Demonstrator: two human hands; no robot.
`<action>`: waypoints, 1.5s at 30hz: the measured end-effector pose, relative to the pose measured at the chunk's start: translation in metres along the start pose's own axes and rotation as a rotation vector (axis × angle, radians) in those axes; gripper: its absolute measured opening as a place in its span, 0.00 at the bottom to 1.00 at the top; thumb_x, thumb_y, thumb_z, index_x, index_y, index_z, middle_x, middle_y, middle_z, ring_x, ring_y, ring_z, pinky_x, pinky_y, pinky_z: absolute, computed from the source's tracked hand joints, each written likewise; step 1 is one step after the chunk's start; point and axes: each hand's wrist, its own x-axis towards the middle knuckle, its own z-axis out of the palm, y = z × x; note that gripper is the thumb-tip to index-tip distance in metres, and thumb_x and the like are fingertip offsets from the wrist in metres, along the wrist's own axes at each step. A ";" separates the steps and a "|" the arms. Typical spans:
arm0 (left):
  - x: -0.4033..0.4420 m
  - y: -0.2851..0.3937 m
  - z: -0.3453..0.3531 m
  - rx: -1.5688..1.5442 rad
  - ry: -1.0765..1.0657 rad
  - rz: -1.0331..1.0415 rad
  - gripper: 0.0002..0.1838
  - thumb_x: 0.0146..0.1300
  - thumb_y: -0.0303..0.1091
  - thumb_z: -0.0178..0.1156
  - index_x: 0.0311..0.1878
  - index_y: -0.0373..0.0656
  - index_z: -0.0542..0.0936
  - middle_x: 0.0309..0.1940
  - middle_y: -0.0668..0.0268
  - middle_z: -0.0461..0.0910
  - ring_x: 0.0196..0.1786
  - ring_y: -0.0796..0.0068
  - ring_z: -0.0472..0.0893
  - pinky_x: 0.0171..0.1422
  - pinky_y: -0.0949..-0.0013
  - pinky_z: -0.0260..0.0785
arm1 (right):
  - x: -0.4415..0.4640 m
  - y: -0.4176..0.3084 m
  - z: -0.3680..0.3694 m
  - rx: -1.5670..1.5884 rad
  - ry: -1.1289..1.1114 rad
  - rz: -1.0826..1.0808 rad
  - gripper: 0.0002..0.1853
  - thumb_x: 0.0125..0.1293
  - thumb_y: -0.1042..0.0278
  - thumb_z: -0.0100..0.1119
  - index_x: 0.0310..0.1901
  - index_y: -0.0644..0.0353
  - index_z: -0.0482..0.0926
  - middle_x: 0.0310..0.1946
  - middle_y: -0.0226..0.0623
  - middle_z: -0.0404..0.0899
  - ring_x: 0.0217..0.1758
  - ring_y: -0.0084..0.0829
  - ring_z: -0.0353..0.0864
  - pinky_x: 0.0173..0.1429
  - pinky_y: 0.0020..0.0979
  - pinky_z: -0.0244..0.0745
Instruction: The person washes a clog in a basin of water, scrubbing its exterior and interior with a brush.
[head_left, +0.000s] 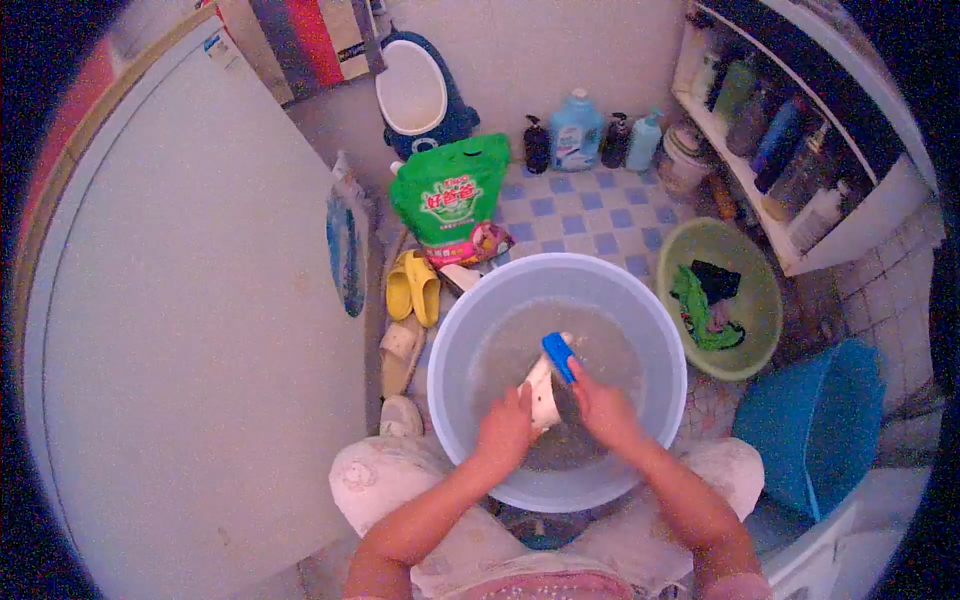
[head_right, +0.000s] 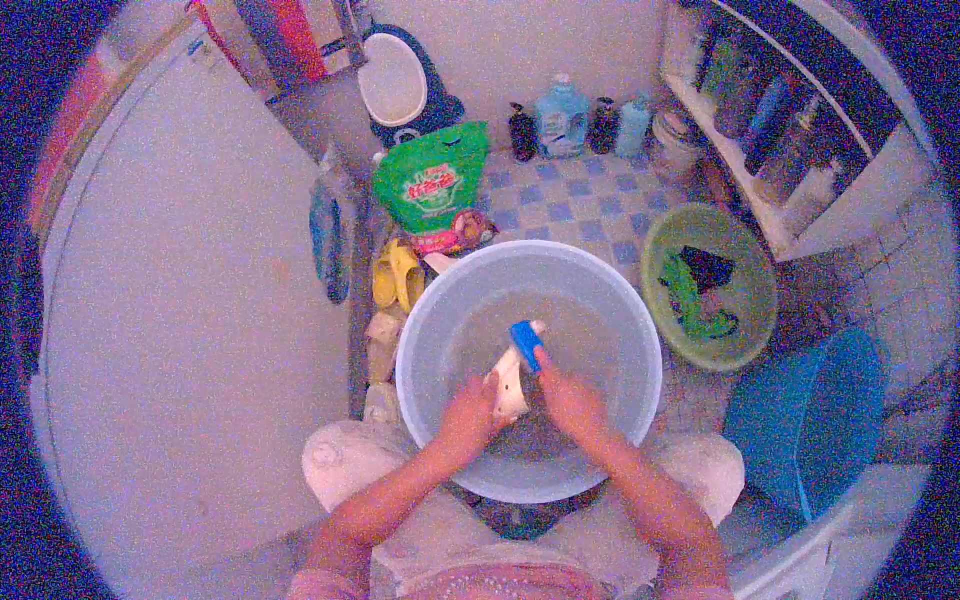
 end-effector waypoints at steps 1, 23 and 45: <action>0.000 0.002 -0.004 0.003 0.003 0.003 0.41 0.47 0.37 0.69 0.63 0.35 0.62 0.46 0.54 0.71 0.43 0.55 0.78 0.42 0.59 0.75 | 0.008 0.002 -0.011 0.050 0.006 0.058 0.27 0.68 0.61 0.47 0.68 0.41 0.58 0.32 0.52 0.80 0.32 0.54 0.79 0.40 0.51 0.74; -0.005 -0.004 -0.007 -0.053 0.019 0.009 0.40 0.48 0.42 0.69 0.61 0.33 0.65 0.43 0.47 0.73 0.45 0.48 0.76 0.47 0.54 0.71 | -0.016 -0.022 -0.004 -0.044 -0.033 -0.040 0.26 0.68 0.61 0.45 0.68 0.44 0.57 0.27 0.50 0.79 0.29 0.53 0.79 0.35 0.52 0.73; 0.001 -0.001 -0.013 -0.014 -0.055 -0.016 0.42 0.49 0.40 0.69 0.64 0.33 0.61 0.47 0.51 0.71 0.45 0.54 0.77 0.46 0.60 0.74 | 0.009 0.000 -0.007 -0.006 -0.021 0.070 0.29 0.68 0.59 0.46 0.69 0.40 0.53 0.26 0.54 0.78 0.25 0.54 0.78 0.31 0.53 0.71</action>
